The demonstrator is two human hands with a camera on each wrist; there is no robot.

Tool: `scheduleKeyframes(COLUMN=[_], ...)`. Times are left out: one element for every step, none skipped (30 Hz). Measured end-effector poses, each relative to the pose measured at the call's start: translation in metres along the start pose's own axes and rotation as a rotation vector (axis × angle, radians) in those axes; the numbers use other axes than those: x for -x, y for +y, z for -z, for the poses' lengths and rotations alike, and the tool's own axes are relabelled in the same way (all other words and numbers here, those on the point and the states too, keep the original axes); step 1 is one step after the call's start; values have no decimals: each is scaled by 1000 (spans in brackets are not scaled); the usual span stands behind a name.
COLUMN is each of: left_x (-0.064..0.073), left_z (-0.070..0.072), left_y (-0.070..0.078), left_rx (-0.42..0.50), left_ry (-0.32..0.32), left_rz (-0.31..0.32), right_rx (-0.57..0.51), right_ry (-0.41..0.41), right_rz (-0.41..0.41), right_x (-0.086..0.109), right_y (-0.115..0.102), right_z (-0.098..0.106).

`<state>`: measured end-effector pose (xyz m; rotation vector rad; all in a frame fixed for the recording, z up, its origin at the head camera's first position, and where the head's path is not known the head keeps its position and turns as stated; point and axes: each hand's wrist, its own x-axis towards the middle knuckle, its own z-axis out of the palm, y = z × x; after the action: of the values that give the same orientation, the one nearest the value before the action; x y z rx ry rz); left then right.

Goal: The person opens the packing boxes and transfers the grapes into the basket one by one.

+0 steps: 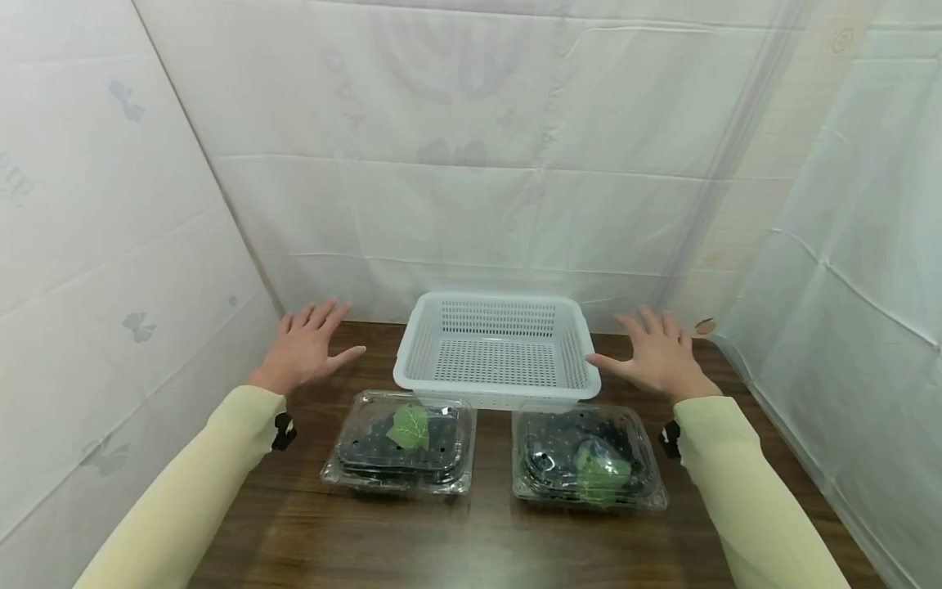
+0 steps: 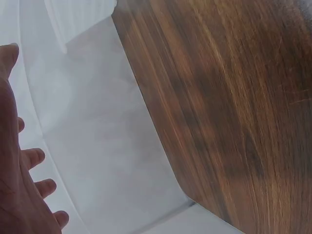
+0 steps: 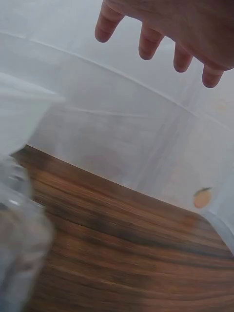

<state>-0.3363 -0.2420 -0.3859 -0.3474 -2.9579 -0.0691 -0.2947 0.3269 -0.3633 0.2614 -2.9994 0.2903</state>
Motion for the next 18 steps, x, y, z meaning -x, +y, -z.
scheduleKeyframes(left_x=[1,3,4,6,7,9,11,13,15,18,20,22,24,26,28,30,31,33], left_z=[0,-1,-1,-2,-2,-3,-4,-5,-5,-6,-7,-8,-9,-10,-11,-13,-14,-15], left_y=[0,1,1,2,3,3,4,4,4,5,5,5,5,5,6,6,7,8], left_rx=[-2,0,2,6,9,15,14,14,11,10,9,5,1,1,-1,-2,-4,-3], left_ry=[2,6,8,11,14,17,20,21,22,23,24,27,29,31,34,37,39,38], left_rz=[-3,-5,-8,-10,-13,-14,-16,-17,-18,-18,-18,-19,-21,-22,-25,-29,-33,-36], right_rx=[-2,-4,-6,-7,-13,-18,-23,-29,-33,-38,-47,-51,-52,-52,-51,-49,-50,-46], right_ry=[3,2,1,0,0,1,3,6,12,19,28,37,45,54,61,68,72,73], right_rz=[9,17,26,35,45,56,67,78,89,101,113,123,131,139,146,155,163,173], right_x=[0,1,1,2,3,4,5,6,8,9,11,12,13,15,16,17,18,19], right_y=[-3,-6,-9,-12,-15,-18,-20,-23,-26,-28,-31,-34,-36,-39,-41,-44,-46,-48], right_z=[-1,-2,-3,-4,-4,-5,-5,-6,-7,-7,-7,-8,-8,-9,-9,-9,-9,-9])
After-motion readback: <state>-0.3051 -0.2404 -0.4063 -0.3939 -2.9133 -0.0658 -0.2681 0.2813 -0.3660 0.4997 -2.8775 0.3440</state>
